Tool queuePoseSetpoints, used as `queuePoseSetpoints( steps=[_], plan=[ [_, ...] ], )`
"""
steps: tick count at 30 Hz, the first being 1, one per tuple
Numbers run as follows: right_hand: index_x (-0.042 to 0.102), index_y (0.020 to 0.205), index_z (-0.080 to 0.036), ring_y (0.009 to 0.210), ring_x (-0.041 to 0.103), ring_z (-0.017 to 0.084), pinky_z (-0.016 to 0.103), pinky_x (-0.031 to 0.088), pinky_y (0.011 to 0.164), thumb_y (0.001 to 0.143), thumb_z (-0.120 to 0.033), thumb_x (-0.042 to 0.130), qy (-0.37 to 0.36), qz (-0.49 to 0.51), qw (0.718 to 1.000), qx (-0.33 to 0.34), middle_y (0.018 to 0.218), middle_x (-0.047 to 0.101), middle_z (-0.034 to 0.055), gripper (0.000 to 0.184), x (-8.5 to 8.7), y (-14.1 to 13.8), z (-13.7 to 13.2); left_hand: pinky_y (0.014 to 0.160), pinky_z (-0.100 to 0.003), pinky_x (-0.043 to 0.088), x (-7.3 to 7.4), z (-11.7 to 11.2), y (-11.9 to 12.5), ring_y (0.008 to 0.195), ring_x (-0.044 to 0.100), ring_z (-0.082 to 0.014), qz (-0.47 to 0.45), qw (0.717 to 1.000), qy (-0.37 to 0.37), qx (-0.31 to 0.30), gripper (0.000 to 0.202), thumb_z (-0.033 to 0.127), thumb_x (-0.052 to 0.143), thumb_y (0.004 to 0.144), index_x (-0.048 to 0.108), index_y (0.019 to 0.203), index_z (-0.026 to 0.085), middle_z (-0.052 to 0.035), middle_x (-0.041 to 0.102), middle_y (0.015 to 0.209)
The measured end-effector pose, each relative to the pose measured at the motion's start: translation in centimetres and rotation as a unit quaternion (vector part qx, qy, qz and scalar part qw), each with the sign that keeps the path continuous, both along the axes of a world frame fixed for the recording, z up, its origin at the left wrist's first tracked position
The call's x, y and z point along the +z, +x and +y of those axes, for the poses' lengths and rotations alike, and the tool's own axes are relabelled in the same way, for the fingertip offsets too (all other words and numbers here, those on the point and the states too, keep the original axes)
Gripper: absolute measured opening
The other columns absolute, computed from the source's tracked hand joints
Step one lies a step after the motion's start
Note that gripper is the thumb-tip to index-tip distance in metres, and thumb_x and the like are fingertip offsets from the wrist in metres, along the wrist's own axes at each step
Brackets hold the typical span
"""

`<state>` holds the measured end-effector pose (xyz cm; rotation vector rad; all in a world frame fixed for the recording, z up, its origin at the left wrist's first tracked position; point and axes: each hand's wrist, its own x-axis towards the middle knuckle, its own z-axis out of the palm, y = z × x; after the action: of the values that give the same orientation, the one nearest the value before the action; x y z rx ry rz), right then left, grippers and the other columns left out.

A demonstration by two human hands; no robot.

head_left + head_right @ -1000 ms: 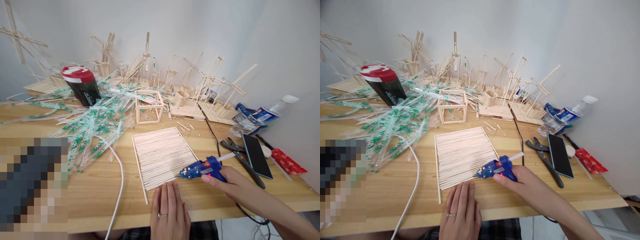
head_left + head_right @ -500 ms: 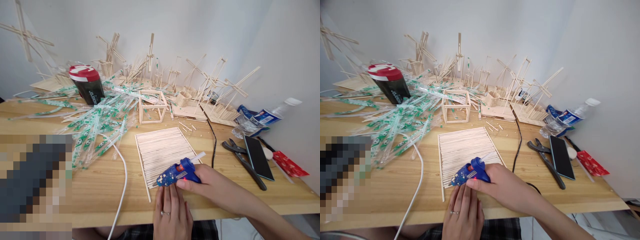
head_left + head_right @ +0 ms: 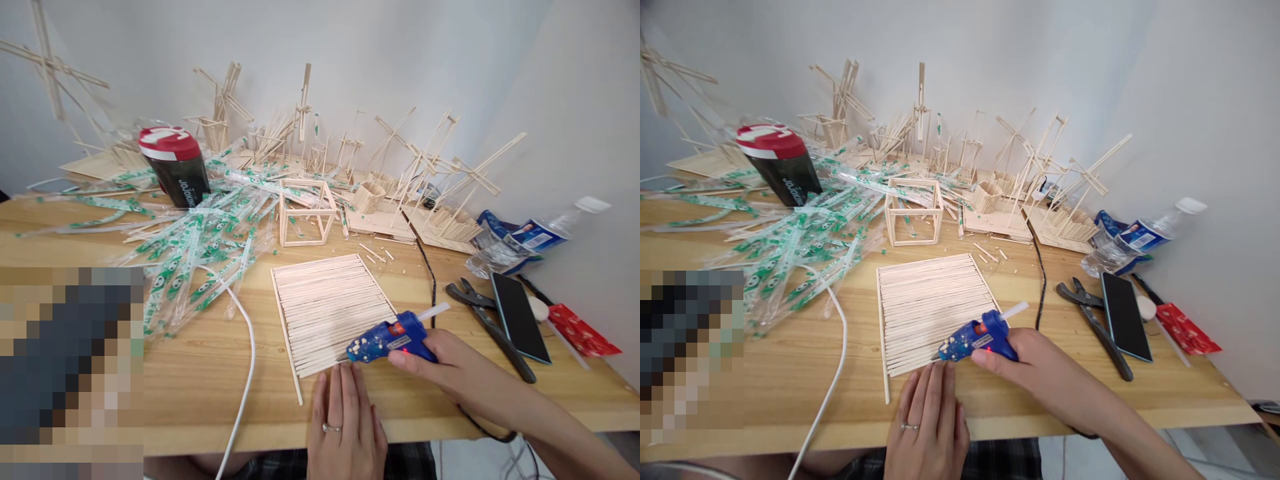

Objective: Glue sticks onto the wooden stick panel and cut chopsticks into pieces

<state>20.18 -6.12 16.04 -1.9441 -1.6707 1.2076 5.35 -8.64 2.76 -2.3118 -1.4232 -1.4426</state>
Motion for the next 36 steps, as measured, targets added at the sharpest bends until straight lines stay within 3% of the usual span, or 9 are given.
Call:
queuePoseSetpoints(
  steps=[4,8,13,16,20,23,29,36],
  plan=[
    [0.070,0.079,-0.024,0.085,0.063,0.025,0.031,0.049,0.080,0.082,-0.051,0.058,0.005,-0.026,0.999,-0.037,0.080,0.071,-0.0011,0.030,0.3,1.6,-0.7,0.098,-0.039,0.041,-0.3,-0.1,0.1,0.105,0.059,-0.0227,0.000,1.000,0.000,-0.001,0.030,0.009,0.044,0.086,0.062,0.109,0.004,-0.0125,0.069,0.106],
    [0.060,0.056,-0.026,0.069,0.060,0.026,0.035,0.050,0.073,0.076,-0.059,0.060,0.030,-0.074,0.993,-0.089,0.049,0.053,-0.0002,0.039,0.8,2.9,-1.3,0.100,-0.040,0.039,-0.5,-0.3,0.2,0.108,0.058,-0.0241,-0.006,1.000,-0.009,-0.005,0.031,0.009,0.045,0.086,0.061,0.112,0.003,-0.0132,0.068,0.108],
    [0.040,0.046,-0.027,0.043,0.040,0.016,0.031,0.040,0.046,0.070,-0.068,0.058,0.015,-0.114,0.980,-0.161,0.042,0.035,-0.0037,0.051,0.6,4.8,-2.4,0.103,-0.039,0.036,-0.6,-0.2,0.1,0.108,0.058,-0.0246,0.002,1.000,-0.011,-0.009,0.032,0.011,0.047,0.084,0.062,0.112,0.004,-0.0131,0.068,0.109],
    [0.039,0.046,-0.026,0.040,0.036,0.013,0.029,0.034,0.040,0.068,-0.071,0.057,0.005,-0.110,0.971,-0.210,0.041,0.035,-0.0045,0.053,-0.1,5.7,-3.1,0.107,-0.039,0.033,-0.6,0.0,-0.3,0.108,0.057,-0.0239,0.038,0.999,0.005,-0.015,0.035,0.012,0.047,0.083,0.063,0.113,0.005,-0.0117,0.068,0.111],
    [0.059,0.058,-0.022,0.048,0.051,0.017,0.029,0.043,0.045,0.064,-0.065,0.063,0.056,-0.085,0.970,-0.222,0.050,0.056,-0.0009,0.043,-1.8,5.8,-3.0,0.113,-0.039,0.027,-0.5,0.5,-0.7,0.105,0.058,-0.0226,0.080,0.995,0.044,-0.027,0.037,0.012,0.046,0.079,0.065,0.110,0.009,-0.0058,0.070,0.109],
    [0.067,0.075,-0.021,0.066,0.064,0.023,0.033,0.052,0.062,0.063,-0.055,0.069,0.119,-0.061,0.959,-0.249,0.070,0.070,0.0029,0.036,-3.5,5.1,-2.3,0.115,-0.039,0.023,-0.6,0.7,-0.8,0.104,0.057,-0.0219,0.091,0.994,0.057,-0.032,0.038,0.014,0.047,0.078,0.066,0.110,0.012,0.0000,0.071,0.108],
    [0.068,0.082,-0.021,0.078,0.067,0.027,0.039,0.054,0.074,0.061,-0.046,0.072,0.169,-0.057,0.943,-0.282,0.083,0.073,0.0048,0.033,-5.8,4.1,-0.8,0.117,-0.038,0.020,-0.9,1.0,-0.9,0.103,0.056,-0.0216,0.114,0.990,0.077,-0.036,0.039,0.019,0.046,0.079,0.066,0.113,0.014,0.0026,0.070,0.111],
    [0.068,0.092,-0.019,0.081,0.067,0.028,0.041,0.052,0.078,0.062,-0.042,0.072,0.153,-0.029,0.944,-0.292,0.087,0.073,0.0062,0.038,-6.5,4.5,-0.4,0.116,-0.038,0.021,-0.6,1.2,-0.9,0.097,0.057,-0.0217,0.106,0.990,0.091,-0.028,0.039,0.014,0.045,0.074,0.068,0.105,0.011,-0.0019,0.073,0.099]
  ],
)
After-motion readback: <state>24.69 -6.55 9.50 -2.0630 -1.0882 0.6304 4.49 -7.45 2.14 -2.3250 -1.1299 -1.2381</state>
